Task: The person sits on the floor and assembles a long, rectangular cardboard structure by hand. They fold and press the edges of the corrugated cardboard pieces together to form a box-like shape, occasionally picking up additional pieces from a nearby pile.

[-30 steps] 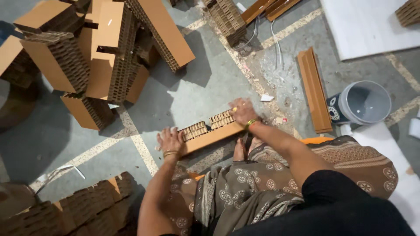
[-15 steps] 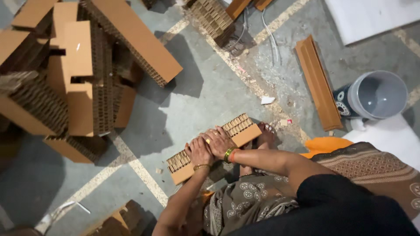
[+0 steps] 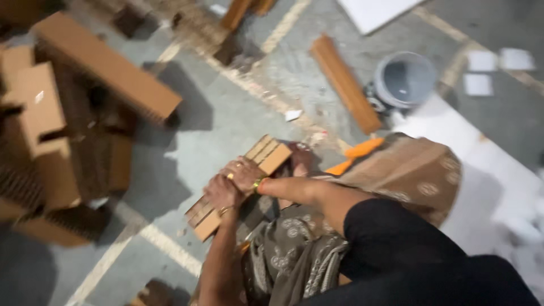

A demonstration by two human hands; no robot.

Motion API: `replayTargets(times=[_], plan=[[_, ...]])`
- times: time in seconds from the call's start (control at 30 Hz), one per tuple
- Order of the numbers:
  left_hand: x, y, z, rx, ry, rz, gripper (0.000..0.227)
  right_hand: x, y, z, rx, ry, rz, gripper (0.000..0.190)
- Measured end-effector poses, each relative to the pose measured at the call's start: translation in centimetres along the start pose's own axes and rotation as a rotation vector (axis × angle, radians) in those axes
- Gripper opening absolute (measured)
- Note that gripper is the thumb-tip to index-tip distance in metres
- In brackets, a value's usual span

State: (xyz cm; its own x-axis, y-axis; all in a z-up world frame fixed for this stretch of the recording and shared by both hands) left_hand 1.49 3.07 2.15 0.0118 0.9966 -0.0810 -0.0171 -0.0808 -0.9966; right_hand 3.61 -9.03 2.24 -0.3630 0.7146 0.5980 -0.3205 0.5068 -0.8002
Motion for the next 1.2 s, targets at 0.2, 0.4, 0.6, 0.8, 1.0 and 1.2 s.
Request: replayTargets(times=[0.2,0.4,0.6,0.8,1.0,1.2], plan=[[7.9,-6.0,3.5,-0.337,0.13,-0.032,0.043,-12.7,-2.1,1.7,-0.232,0.064,0.145,0.052],[9.9,-4.3,1.7,-0.971,0.574,-0.114,0.021,-17.7,-5.3,2.7,-0.328,0.067,0.045,0.047],[12.6,-2.0,3.5,-0.439,0.021,0.092,0.024,-17.2,-5.8,2.9,-0.3,0.052,-0.004,0.044],[15.1,0.1,3.1,-0.08,0.034,-0.108,0.034,-16.5,-6.4,2.3,-0.271,0.062,0.024,0.041],[16.4,1.9,3.6,-0.006,-0.065,-0.084,0.044,-15.5,-6.6,2.5,-0.227,0.128,0.157,0.048],[8.9,5.3,1.6,-0.118,0.0,-0.065,0.04,-4.8,-3.7,1.1,-0.072,0.084,0.263,0.057]])
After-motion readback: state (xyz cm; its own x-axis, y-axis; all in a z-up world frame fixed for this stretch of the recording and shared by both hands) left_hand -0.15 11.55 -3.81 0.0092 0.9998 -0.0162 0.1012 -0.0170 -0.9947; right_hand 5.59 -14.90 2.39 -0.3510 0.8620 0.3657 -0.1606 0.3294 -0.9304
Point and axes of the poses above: each hand's wrist, its own z-axis away from the middle knuckle, its own y-axis out of the palm, x = y × z, the point moved 4 cm from there along -z, towards the middle knuckle, and after that the axes turned 12 degrees about -z, right-handed, at the moved point
